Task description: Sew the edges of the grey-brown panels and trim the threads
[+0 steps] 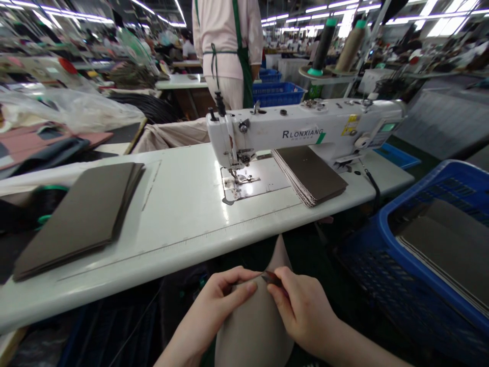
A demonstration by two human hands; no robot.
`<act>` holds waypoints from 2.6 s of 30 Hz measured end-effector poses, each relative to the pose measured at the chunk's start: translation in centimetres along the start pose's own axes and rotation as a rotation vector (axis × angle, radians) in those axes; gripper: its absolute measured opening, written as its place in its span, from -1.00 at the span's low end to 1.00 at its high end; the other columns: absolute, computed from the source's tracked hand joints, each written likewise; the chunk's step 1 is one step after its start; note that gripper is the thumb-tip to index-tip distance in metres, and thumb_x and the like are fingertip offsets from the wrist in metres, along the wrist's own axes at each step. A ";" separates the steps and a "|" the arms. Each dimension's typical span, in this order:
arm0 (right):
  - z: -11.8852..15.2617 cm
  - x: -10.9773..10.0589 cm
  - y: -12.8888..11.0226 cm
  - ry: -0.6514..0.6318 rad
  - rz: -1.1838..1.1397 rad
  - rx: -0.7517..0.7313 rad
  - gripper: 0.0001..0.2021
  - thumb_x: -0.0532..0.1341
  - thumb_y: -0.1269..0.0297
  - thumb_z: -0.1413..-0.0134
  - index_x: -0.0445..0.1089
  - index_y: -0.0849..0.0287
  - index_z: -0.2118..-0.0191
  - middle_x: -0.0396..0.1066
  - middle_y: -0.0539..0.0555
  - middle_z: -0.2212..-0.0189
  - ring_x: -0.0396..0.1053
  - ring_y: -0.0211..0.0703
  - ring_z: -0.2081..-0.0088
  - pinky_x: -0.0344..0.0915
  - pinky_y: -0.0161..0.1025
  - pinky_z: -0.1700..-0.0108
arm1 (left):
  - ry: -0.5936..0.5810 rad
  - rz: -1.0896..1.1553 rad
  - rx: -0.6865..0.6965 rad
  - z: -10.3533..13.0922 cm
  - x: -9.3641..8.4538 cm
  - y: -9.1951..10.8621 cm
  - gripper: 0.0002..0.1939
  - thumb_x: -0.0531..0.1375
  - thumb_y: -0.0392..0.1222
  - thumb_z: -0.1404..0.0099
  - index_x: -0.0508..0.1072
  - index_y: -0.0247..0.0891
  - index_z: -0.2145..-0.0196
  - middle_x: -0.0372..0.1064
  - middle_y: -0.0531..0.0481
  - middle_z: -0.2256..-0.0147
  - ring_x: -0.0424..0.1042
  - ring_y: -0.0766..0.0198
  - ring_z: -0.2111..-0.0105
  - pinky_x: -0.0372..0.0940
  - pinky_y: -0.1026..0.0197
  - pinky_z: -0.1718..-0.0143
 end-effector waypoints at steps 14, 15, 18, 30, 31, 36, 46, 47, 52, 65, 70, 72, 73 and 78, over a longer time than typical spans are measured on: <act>-0.6 -0.6 0.0 -0.024 0.107 -0.138 -0.82 -0.02 0.26 -0.35 0.21 0.12 0.30 0.35 -0.01 0.46 0.30 -0.19 0.47 -0.01 -0.21 0.41 | -0.027 -0.103 0.033 -0.2 0.2 0.2 -0.72 0.28 0.00 -0.23 0.61 -0.21 0.20 0.42 -0.03 0.29 0.37 0.18 0.24 0.22 0.26 0.21; -0.7 -1.0 0.0 -0.037 0.088 -0.142 -0.81 -0.03 0.26 -0.35 0.21 0.12 0.31 0.35 -0.02 0.47 0.30 -0.21 0.47 0.00 -0.21 0.41 | -0.020 -0.116 0.033 -0.1 0.1 0.2 -0.72 0.28 0.01 -0.23 0.62 -0.22 0.21 0.41 -0.02 0.29 0.37 0.18 0.25 0.22 0.26 0.22; -1.6 -2.5 0.2 -0.053 -0.090 -0.098 -0.83 -0.02 0.22 -0.36 0.24 0.13 0.24 0.32 -0.06 0.50 0.28 -0.26 0.49 0.05 -0.28 0.42 | 0.005 -0.168 0.042 0.0 -0.6 0.4 -0.72 0.29 0.02 -0.21 0.62 -0.21 0.25 0.41 -0.04 0.27 0.38 0.15 0.23 0.23 0.24 0.21; -3.8 -2.1 0.3 -0.216 -0.252 0.046 -0.87 0.15 0.22 -0.26 0.30 0.12 0.32 0.31 -0.12 0.50 0.29 -0.29 0.46 0.08 -0.35 0.41 | 0.007 -0.497 0.197 0.3 -1.1 1.6 -0.73 0.26 -0.10 -0.26 0.51 -0.03 0.06 0.44 0.03 0.08 0.36 0.11 0.02 0.20 0.19 -0.04; -3.8 -1.9 0.3 -0.214 -0.261 0.053 -0.87 0.15 0.21 -0.26 0.30 0.12 0.31 0.31 -0.11 0.50 0.29 -0.29 0.45 0.09 -0.35 0.41 | -0.011 -0.478 0.166 0.2 -0.9 1.3 -0.69 0.27 -0.08 -0.25 0.50 -0.03 0.04 0.45 0.03 0.06 0.37 0.10 0.01 0.21 0.18 -0.04; -3.0 -2.0 0.6 -0.138 -0.279 0.100 -0.78 0.16 0.10 -0.25 0.27 0.10 0.10 0.32 -0.11 0.46 0.30 -0.29 0.46 0.11 -0.35 0.40 | -0.048 -0.368 0.070 0.0 -0.6 0.5 -0.63 0.23 -0.01 -0.28 0.49 -0.07 -0.03 0.49 0.01 0.07 0.42 0.08 0.07 0.27 0.20 0.07; -1.0 -0.3 0.2 -0.140 -0.059 0.003 -0.88 0.05 0.20 -0.32 0.20 0.10 0.23 0.35 -0.06 0.43 0.32 -0.22 0.42 0.02 -0.27 0.37 | -0.066 -0.299 0.090 0.0 -0.8 0.2 -0.66 0.15 -0.02 -0.36 0.49 -0.11 -0.03 0.50 -0.02 0.10 0.43 0.12 0.11 0.27 0.19 0.06; -0.9 -0.2 0.2 -0.132 -0.046 0.000 -0.88 0.04 0.20 -0.33 0.20 0.10 0.23 0.35 -0.06 0.43 0.32 -0.22 0.42 0.01 -0.27 0.38 | -0.067 -0.291 0.093 0.0 -0.8 0.1 -0.66 0.15 -0.02 -0.36 0.49 -0.10 -0.04 0.50 -0.02 0.08 0.43 0.11 0.09 0.26 0.19 0.05; -0.8 -0.1 0.3 -0.101 -0.006 -0.007 -0.87 0.01 0.20 -0.34 0.20 0.10 0.22 0.36 -0.04 0.42 0.32 -0.20 0.42 0.00 -0.25 0.37 | -0.070 -0.273 0.089 0.0 -0.7 -0.1 -0.67 0.17 -0.02 -0.36 0.49 -0.09 -0.03 0.48 -0.01 0.04 0.43 0.12 0.07 0.25 0.19 0.03; -0.7 0.6 0.4 -0.021 0.073 -0.113 -0.83 -0.02 0.22 -0.36 0.22 0.12 0.26 0.37 -0.02 0.43 0.31 -0.19 0.43 -0.01 -0.23 0.37 | -0.092 -0.235 0.095 -0.1 0.1 -0.4 -0.71 0.15 -0.02 -0.37 0.52 -0.16 0.06 0.48 0.01 0.24 0.40 0.17 0.17 0.23 0.24 0.14; -1.1 0.3 0.3 -0.062 0.087 -0.120 -0.78 -0.05 0.22 -0.38 0.18 0.11 0.32 0.35 -0.04 0.46 0.30 -0.21 0.46 -0.04 -0.23 0.39 | -0.042 -0.286 0.131 -0.3 -0.1 -0.1 -0.74 0.20 -0.01 -0.32 0.57 -0.23 0.25 0.47 0.00 0.29 0.39 0.18 0.24 0.24 0.24 0.19; -1.2 0.0 0.5 -0.073 0.033 -0.088 -0.79 -0.05 0.22 -0.38 0.17 0.11 0.32 0.34 -0.05 0.47 0.30 -0.22 0.46 -0.03 -0.24 0.40 | -0.043 -0.255 0.096 -0.4 -0.2 0.1 -0.74 0.24 -0.01 -0.28 0.58 -0.22 0.20 0.51 -0.03 0.27 0.42 0.15 0.24 0.25 0.22 0.19; -1.2 -0.1 0.7 -0.076 0.007 -0.071 -0.80 -0.05 0.22 -0.38 0.17 0.11 0.30 0.33 -0.05 0.47 0.30 -0.23 0.46 -0.02 -0.25 0.40 | -0.044 -0.232 0.070 -0.4 -0.3 0.2 -0.72 0.26 -0.01 -0.26 0.58 -0.20 0.15 0.53 -0.04 0.24 0.43 0.13 0.23 0.26 0.20 0.18; -1.1 -0.6 0.7 -0.100 -0.022 -0.038 -0.85 -0.01 0.20 -0.36 0.18 0.10 0.25 0.35 -0.05 0.43 0.33 -0.21 0.41 0.02 -0.27 0.37 | -0.048 -0.110 -0.004 -0.2 -0.7 0.5 -0.68 0.29 -0.03 -0.23 0.58 -0.16 0.08 0.55 -0.08 0.13 0.46 0.05 0.14 0.27 0.15 0.10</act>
Point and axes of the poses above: each hand's wrist, its own z-axis away from the middle knuckle, its own x-axis out of the palm, y = z × x, the point moved 3 cm from there along -z, towards the middle knuckle
